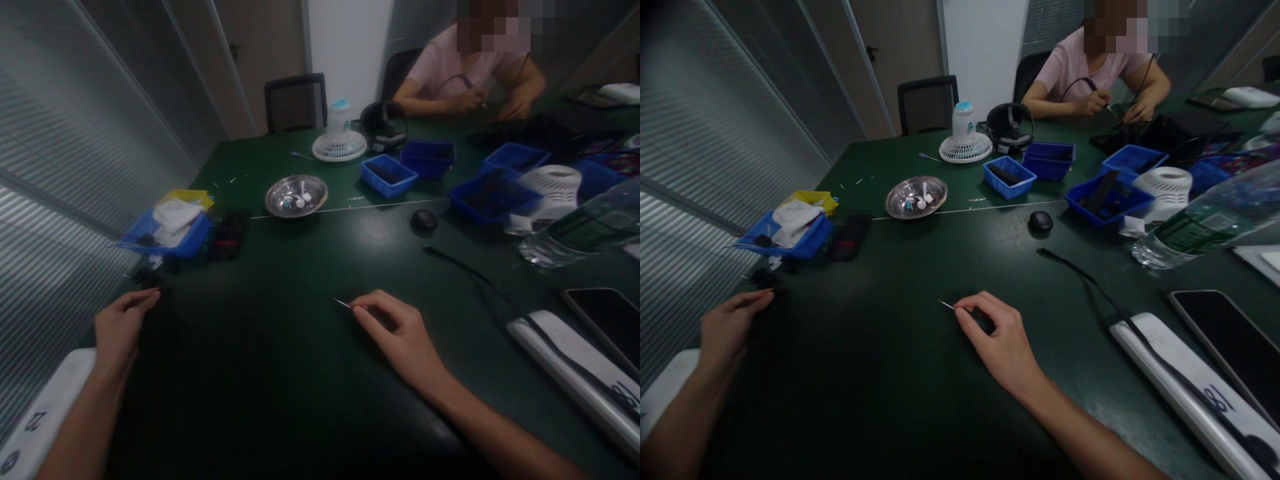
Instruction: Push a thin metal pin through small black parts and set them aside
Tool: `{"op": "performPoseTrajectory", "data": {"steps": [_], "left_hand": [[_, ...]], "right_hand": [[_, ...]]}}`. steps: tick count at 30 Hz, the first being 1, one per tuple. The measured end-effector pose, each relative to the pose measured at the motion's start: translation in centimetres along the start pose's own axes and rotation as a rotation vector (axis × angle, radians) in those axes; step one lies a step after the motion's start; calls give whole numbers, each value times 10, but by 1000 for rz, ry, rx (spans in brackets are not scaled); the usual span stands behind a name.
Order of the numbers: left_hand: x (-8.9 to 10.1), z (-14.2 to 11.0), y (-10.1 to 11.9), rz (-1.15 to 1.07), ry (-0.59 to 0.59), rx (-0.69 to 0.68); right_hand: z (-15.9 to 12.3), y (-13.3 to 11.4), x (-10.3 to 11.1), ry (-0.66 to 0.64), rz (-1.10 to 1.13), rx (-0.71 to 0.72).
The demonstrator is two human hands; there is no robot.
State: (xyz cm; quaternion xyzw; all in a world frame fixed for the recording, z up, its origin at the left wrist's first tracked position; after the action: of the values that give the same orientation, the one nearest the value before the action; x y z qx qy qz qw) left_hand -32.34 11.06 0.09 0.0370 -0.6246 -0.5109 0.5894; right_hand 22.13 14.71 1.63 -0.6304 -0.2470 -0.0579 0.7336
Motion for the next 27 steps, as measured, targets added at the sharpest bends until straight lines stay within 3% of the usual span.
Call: {"op": "performPoseTrajectory", "data": {"steps": [3, 7, 10, 14, 16, 18, 20, 23, 25, 27], "left_hand": [[1, 0, -4, 24, -91, 63], [5, -10, 15, 371, -72, -206], [3, -19, 27, 515, -90, -420], [0, -28, 34, 512, -93, -527], [-7, -45, 50, 400, -119, -598], [-22, -76, 80, 205, -225, -706], [-43, -120, 117, -1, -408, -784], [-78, -190, 166, -230, -784, -792], [-93, -223, 186, -319, -934, -783], [-100, -239, 194, -363, -992, -782]], "right_hand": [[1, -1, 0, -3, -1, -2], [0, -1, 1, -12, -11, -4], [-1, 1, 0, -27, -14, -7], [-2, 2, -1, -26, -16, -3], [-1, 0, -1, -28, -17, 3], [0, -1, -1, -30, -21, 10], [1, -3, -2, -35, -31, 23], [0, -4, -5, -48, -44, 55], [-1, -5, -8, -61, -55, 78], [-2, -6, -10, -73, -71, 105]]}}
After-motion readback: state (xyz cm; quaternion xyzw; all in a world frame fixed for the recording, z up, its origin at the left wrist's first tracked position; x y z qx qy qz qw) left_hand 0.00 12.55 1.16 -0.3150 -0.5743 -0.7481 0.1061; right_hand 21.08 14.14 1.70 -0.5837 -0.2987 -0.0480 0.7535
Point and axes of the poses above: each hand's wrist, its own z-axis towards the middle knuckle, its own x-axis out of the back of the hand, y = z × x, the point moved 6 cm from there along z, towards the middle knuckle, and after that the axes turned 2 degrees about -z, right-handed, at the moved point
